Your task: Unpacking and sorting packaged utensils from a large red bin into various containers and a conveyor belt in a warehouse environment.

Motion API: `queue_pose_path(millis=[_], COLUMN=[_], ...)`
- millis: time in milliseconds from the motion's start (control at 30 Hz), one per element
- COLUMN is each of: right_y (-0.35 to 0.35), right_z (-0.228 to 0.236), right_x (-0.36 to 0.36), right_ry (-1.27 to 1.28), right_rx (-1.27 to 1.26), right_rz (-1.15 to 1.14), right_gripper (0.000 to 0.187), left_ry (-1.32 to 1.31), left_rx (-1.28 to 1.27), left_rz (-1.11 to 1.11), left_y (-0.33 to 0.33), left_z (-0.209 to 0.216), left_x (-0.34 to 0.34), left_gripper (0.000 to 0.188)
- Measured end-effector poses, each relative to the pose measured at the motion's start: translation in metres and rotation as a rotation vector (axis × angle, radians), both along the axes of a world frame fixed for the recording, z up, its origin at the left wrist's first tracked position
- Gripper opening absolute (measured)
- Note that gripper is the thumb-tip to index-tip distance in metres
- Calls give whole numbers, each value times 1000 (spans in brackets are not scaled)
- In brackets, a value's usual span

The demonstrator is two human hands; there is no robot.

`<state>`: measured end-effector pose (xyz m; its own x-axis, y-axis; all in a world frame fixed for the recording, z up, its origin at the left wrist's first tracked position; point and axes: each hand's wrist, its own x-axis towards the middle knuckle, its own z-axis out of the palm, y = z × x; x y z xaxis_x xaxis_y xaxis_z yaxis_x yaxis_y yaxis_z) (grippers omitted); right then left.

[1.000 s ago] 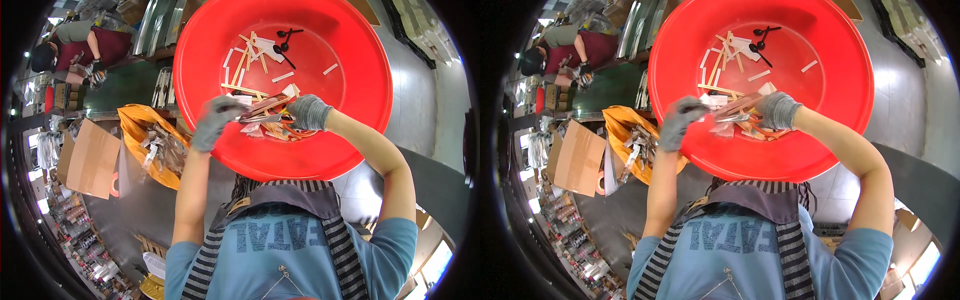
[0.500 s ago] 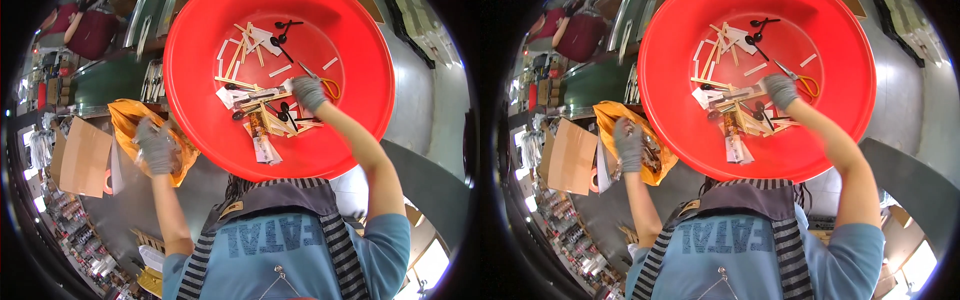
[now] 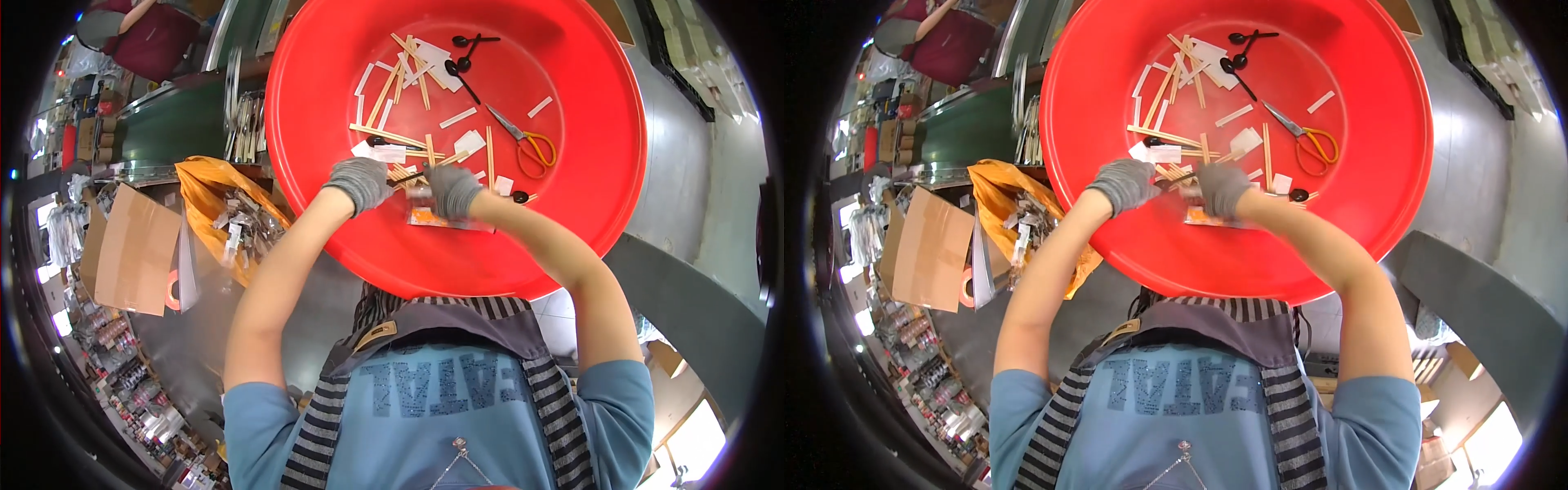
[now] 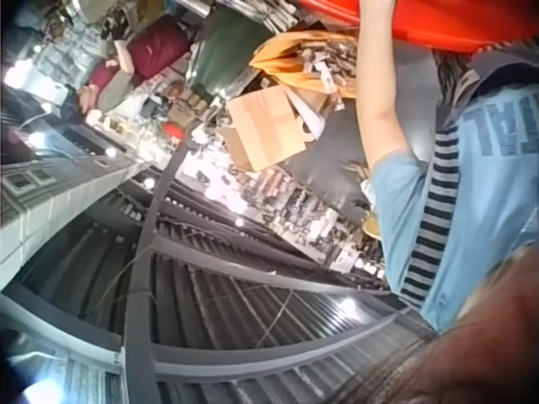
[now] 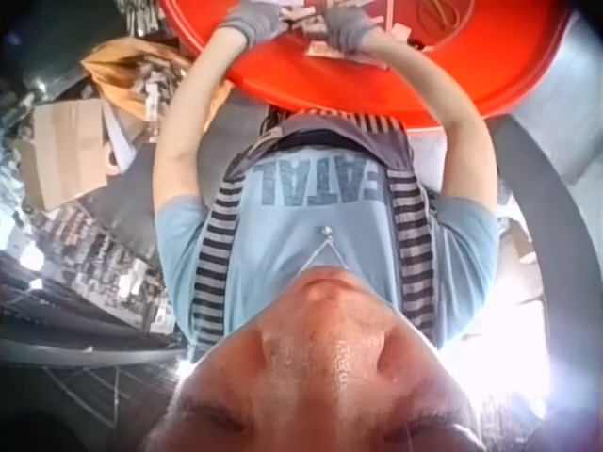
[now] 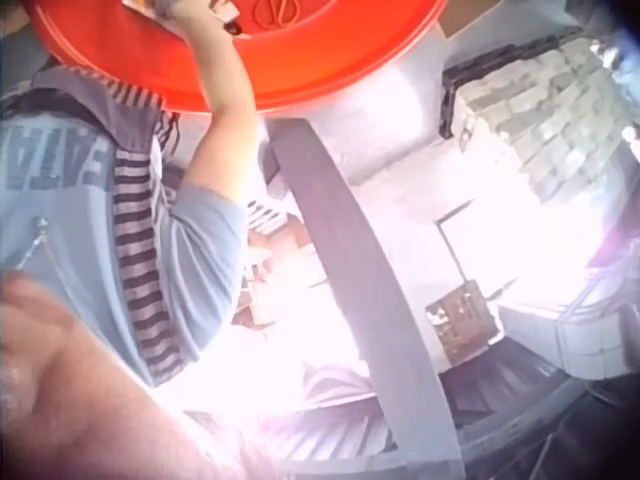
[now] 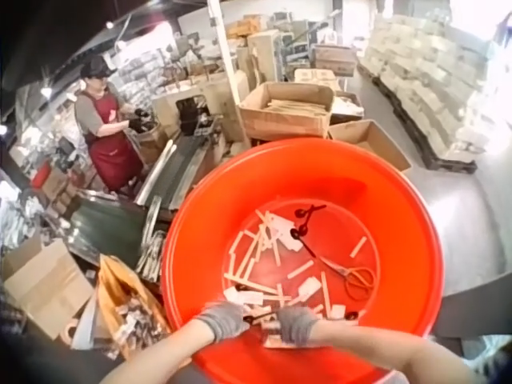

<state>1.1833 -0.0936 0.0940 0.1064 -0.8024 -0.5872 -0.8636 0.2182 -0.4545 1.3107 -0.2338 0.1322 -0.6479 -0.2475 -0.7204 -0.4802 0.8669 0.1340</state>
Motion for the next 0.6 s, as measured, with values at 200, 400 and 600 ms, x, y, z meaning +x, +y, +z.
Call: queue_pose_path(millis=[200,400,600], right_y=[44,11,2], right_z=[-80,15,88], right_x=[32,-29,-27], right_ry=[133,-679,-495], right_rx=[-53,-484,-985], right_rz=[-76,-505,-428], right_gripper=[25,47,67], left_ry=[-66,352,1155], left_rx=[80,457,921], left_rz=[0,216,851], left_y=[13,19,65], left_z=[-28,7,59], left_x=[-13,6,-43], left_gripper=[35,78,99])
